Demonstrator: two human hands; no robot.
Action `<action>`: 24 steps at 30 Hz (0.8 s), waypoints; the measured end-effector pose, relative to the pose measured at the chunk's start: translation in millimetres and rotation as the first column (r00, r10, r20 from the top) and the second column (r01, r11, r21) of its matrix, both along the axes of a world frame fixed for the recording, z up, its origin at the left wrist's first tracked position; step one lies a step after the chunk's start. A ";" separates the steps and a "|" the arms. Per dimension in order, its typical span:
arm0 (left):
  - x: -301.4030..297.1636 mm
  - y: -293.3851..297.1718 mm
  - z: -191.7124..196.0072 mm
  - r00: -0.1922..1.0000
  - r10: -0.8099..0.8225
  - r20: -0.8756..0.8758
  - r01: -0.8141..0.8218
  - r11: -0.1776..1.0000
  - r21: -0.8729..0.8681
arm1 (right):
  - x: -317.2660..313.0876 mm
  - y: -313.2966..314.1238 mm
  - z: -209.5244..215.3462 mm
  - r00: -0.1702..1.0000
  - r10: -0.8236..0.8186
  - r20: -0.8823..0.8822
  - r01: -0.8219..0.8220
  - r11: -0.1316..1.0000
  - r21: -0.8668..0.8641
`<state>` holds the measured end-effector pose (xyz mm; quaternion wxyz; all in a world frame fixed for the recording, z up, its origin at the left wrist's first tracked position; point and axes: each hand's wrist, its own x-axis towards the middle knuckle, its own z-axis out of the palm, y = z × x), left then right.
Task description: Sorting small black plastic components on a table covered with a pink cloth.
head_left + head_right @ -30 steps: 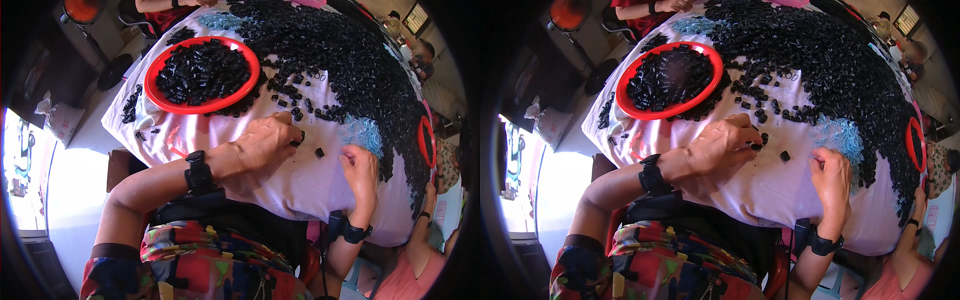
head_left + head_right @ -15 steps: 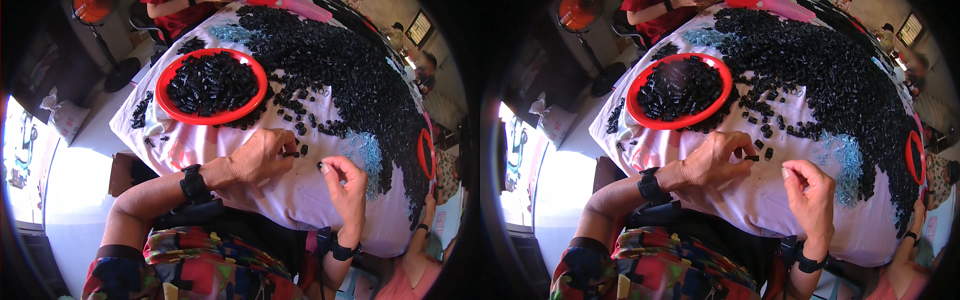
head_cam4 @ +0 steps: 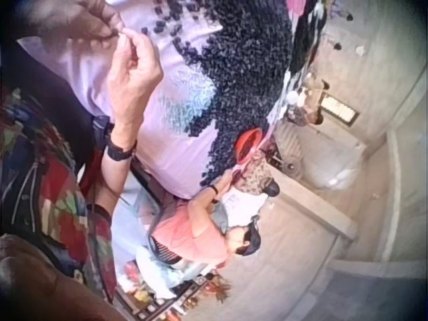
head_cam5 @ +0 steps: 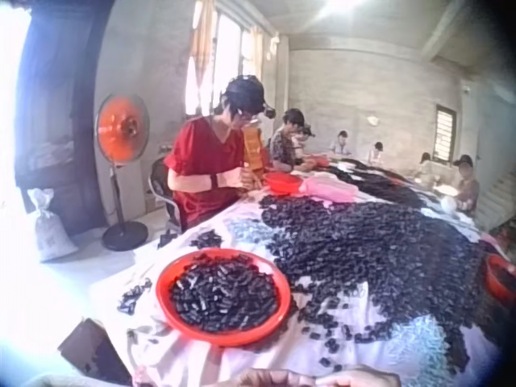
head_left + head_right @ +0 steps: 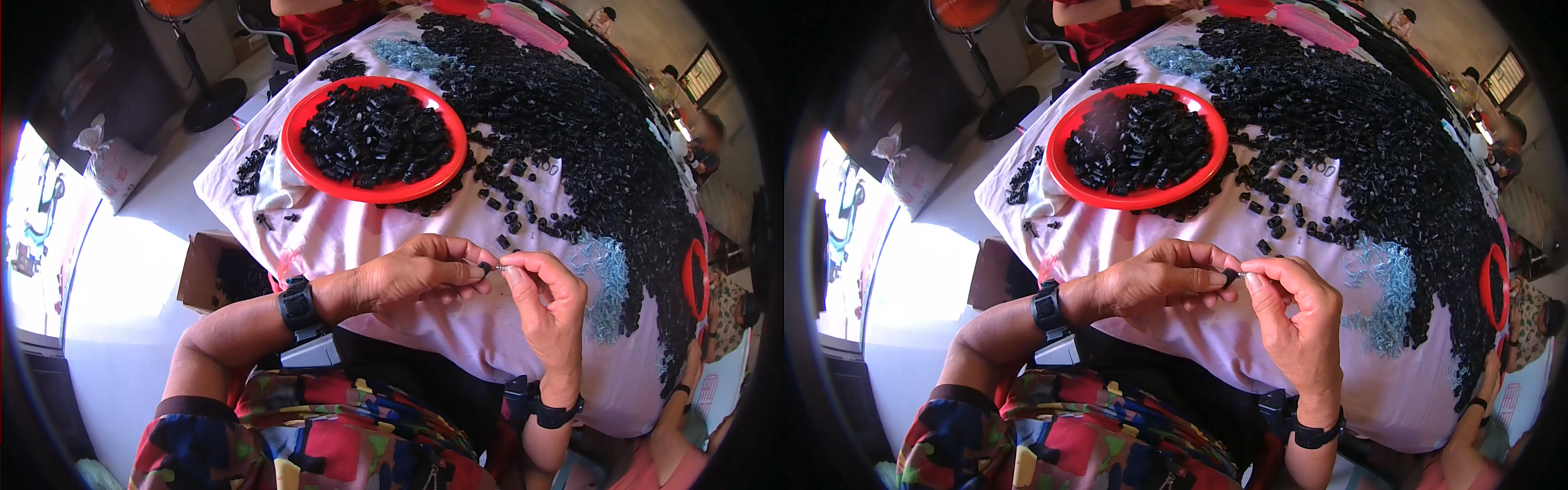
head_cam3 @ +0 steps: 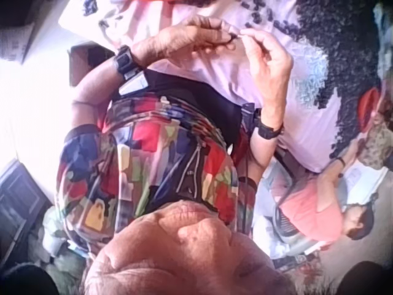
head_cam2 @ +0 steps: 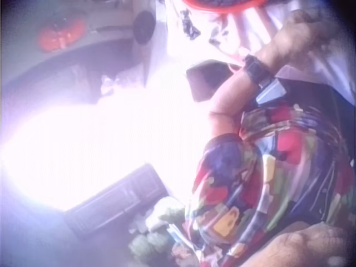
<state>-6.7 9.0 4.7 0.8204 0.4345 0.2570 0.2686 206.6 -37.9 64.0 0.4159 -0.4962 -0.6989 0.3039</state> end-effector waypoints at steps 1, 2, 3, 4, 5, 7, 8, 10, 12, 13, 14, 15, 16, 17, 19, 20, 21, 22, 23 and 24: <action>-1.1 0.0 -1.8 0.998 -0.009 0.065 0.013 0.998 -0.055 | -1.2 -1.6 -1.4 1.000 -0.023 -0.017 0.023 1.000 0.013; -1.8 -0.4 -3.4 0.991 -0.016 0.130 0.030 0.994 -0.108 | -1.2 -3.2 -4.6 1.000 -0.018 -0.017 0.019 1.000 0.009; -0.8 -0.7 -5.1 0.991 -0.013 0.131 0.027 0.993 -0.111 | 0.2 -4.7 -9.5 0.999 -0.028 -0.035 0.029 0.999 0.014; 0.6 -1.0 -6.5 0.989 0.009 0.151 0.015 0.987 -0.159 | 1.2 -6.1 -13.8 0.998 -0.038 -0.054 0.039 0.999 0.020; 1.4 -1.6 -7.2 0.985 0.031 0.169 0.005 0.979 -0.205 | 0.9 -7.5 -16.7 0.998 -0.037 -0.054 0.038 0.999 0.018; 2.2 -1.2 -7.1 0.987 0.036 0.159 0.003 0.972 -0.236 | -0.2 -9.1 -21.3 0.996 -0.029 -0.085 0.035 0.997 0.071; 2.7 -1.1 -6.8 0.988 0.041 0.150 0.001 0.964 -0.266 | -0.7 -9.2 -22.6 0.996 -0.029 -0.086 0.036 0.997 0.071; 3.9 -4.0 -3.5 0.987 0.043 0.157 0.002 0.961 -0.278 | -2.4 -9.3 -24.8 0.997 0.000 -0.075 0.009 0.992 0.127; 5.1 -7.4 -2.2 0.985 0.050 0.163 0.000 0.957 -0.291 | -5.3 -9.1 -26.5 0.997 0.010 -0.075 0.001 0.990 0.143; 5.6 -9.0 -2.3 0.984 0.064 0.165 -0.012 0.955 -0.296 | -6.3 -8.8 -27.2 0.997 0.023 -0.072 -0.011 0.987 0.158; 6.1 -10.3 -2.6 0.983 0.078 0.167 -0.024 0.953 -0.302 | -6.8 -8.4 -27.8 0.997 0.024 -0.074 -0.012 0.987 0.158; 7.1 -11.1 -2.8 0.983 0.077 0.168 -0.023 0.953 -0.302 | -6.9 -8.6 -27.5 1.000 -0.003 -0.027 0.008 0.981 0.196; 8.0 -11.7 -3.3 0.984 0.079 0.161 -0.030 0.958 -0.284 | -6.9 -8.8 -27.2 0.999 -0.031 0.018 0.026 0.972 0.234; 8.5 -12.4 -3.6 0.985 0.080 0.155 -0.036 0.963 -0.267 | -6.5 -9.3 -26.9 0.999 -0.032 0.020 0.026 0.972 0.233; 8.8 -14.2 -1.9 0.987 0.074 0.146 -0.037 0.970 -0.242 | -5.3 -9.5 -27.6 0.995 -0.065 0.076 0.044 0.968 0.249; 9.1 -15.0 -1.5 0.989 0.067 0.135 -0.037 0.976 -0.216 | -5.2 -9.2 -28.6 0.995 -0.065 0.078 0.044 0.968 0.248; 8.4 -16.2 -1.8 0.988 0.072 0.134 -0.042 0.975 -0.216 | -6.2 -8.1 -30.4 0.993 -0.061 0.101 0.030 0.958 0.286; 8.1 -17.4 -2.1 0.986 0.070 0.152 -0.033 0.972 -0.235 | -7.1 -7.2 -31.5 0.991 -0.059 0.124 0.015 0.946 0.324; 7.8 -18.1 -2.2 0.983 0.068 0.170 -0.023 0.967 -0.253 | -8.5 -7.9 -29.7 0.991 -0.054 0.123 0.012 0.946 0.323; 7.6 -17.9 -2.7 0.983 0.071 0.171 -0.026 0.967 -0.253 | -10.4 -10.0 -25.4 0.990 -0.055 0.129 0.007 0.937 0.349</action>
